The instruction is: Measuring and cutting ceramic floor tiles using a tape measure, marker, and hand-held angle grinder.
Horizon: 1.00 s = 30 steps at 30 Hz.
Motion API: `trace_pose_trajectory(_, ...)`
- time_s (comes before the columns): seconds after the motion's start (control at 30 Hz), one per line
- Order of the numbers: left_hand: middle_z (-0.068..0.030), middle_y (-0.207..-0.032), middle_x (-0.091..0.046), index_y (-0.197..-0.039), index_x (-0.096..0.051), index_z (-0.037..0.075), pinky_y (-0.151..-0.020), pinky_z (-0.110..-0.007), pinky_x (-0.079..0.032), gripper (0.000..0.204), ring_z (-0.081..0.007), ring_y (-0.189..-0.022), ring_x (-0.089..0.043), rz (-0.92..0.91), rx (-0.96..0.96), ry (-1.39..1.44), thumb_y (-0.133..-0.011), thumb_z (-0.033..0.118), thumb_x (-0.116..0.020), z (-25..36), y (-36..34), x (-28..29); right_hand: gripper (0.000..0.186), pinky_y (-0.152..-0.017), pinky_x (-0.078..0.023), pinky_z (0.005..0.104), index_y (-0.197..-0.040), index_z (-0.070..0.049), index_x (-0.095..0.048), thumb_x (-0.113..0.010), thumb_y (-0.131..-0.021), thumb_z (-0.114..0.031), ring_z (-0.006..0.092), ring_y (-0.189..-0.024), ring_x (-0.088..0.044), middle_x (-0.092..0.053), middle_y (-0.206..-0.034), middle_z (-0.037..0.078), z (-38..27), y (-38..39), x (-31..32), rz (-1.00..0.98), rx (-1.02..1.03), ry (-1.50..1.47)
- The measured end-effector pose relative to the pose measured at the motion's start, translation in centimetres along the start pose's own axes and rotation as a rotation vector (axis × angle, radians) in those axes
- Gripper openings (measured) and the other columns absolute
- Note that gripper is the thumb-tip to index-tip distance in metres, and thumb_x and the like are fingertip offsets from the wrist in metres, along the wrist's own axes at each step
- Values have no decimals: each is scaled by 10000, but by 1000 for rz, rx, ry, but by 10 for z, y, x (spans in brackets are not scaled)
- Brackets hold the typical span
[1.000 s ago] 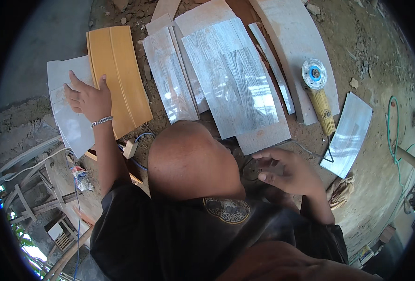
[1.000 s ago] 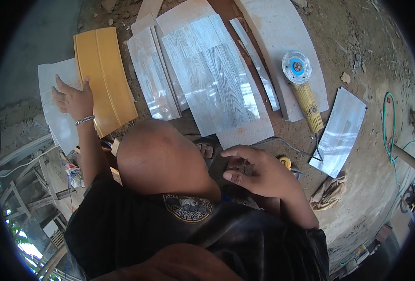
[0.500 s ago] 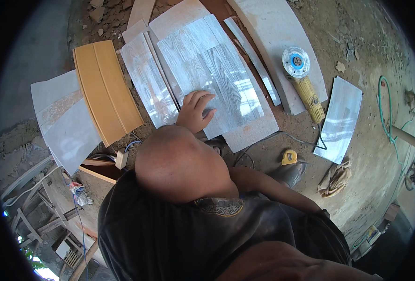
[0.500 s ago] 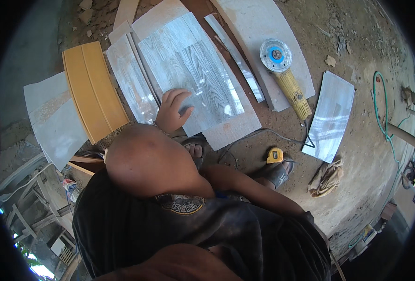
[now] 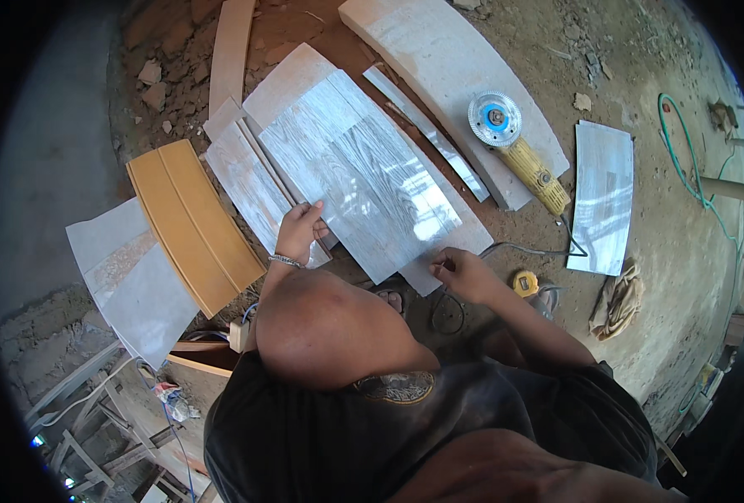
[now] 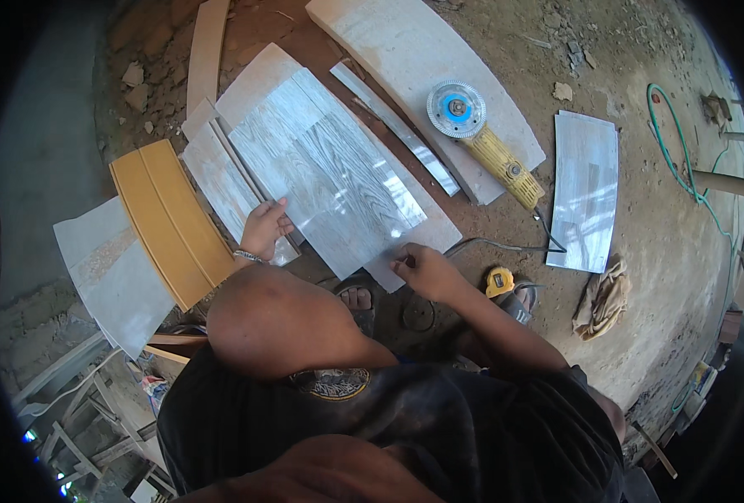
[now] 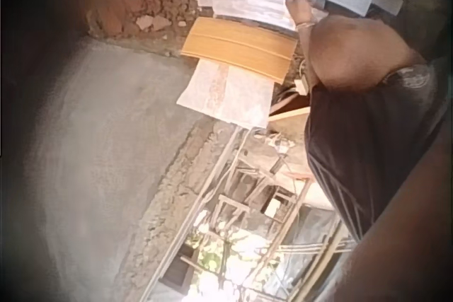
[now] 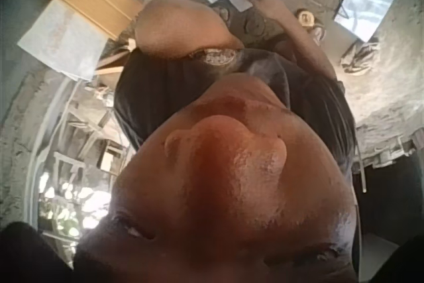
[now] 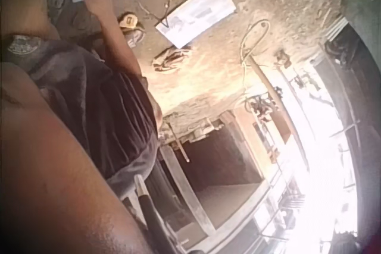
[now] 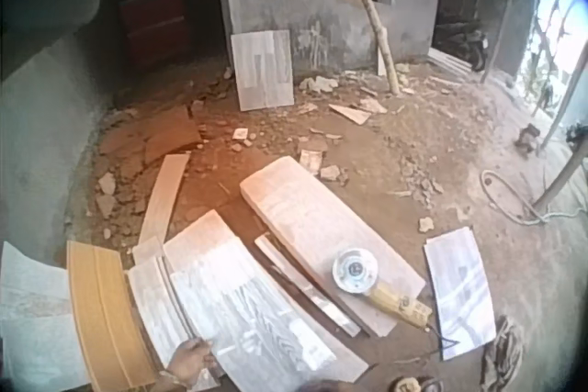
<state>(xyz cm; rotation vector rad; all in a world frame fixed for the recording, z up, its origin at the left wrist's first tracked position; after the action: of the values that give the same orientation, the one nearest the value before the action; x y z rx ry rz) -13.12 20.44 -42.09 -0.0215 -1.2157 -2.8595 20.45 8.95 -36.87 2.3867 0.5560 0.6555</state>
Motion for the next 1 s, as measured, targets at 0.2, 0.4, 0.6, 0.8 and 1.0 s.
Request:
trace_pose_trajectory(0.2,-94,-1126,-665,-1170,-590,33,-831,-390,-574,252,-232,-1009,-676,-183,56,244,-1026,232,-645,33,19,-17,447,-627,-520,307,-1190,-15,-656,-617,-996,-416,133,-690,-614,-670,-861,55,-6,10,-48,-463,-186,-269)
trace_pose_trajectory(0.4,-86,-1280,-633,-1326,-516,63,-998,-466,-527,355,-265,-1137,-645,-220,10,366,-1039,243,-622,34,-19,-38,421,-605,-514,296,-1207,-25,-650,-615,-999,-389,122,-659,-593,-665,-864,49,-10,11,-48,-391,-119,-245)
trace_pose_trajectory(0.6,-144,-1016,-723,-1088,-638,-33,-781,-387,-594,333,-256,-855,-726,-128,-27,-105,-997,284,-681,68,-28,-49,384,-661,-526,324,-1188,-29,-656,-626,-998,-361,143,-693,-610,-662,-866,52,-7,18,-29,-304,-181,-327)
trace_pose_trajectory(0.8,-228,-930,-757,-1084,-724,-14,-761,-411,-570,521,-315,-822,-751,346,-427,-947,-869,458,-776,122,2,21,201,-742,-522,370,-983,-31,-719,-702,-918,-221,231,-772,-659,-686,-855,170,-7,24,12,8,209,-199)
trace_pose_trajectory(1.0,-280,-1664,-189,-1645,-72,89,-1240,-529,-192,1484,-415,-1558,-145,330,-580,-1539,-551,606,-930,103,-34,-21,679,-987,-457,456,-1366,-136,-554,-831,-787,-356,350,-1215,-559,-563,-1306,152,26,-4,155,1051,58,628)
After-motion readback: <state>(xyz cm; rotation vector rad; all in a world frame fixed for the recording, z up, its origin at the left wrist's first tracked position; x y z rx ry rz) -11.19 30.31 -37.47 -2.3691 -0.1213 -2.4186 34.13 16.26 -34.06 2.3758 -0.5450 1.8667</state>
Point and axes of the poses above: each hand's wrist, its own y-axis away from the middle knuckle, its own x-axis out of the back of the hand, z = x × y, the point moved 3 cm from there along -y, towards the middle knuckle
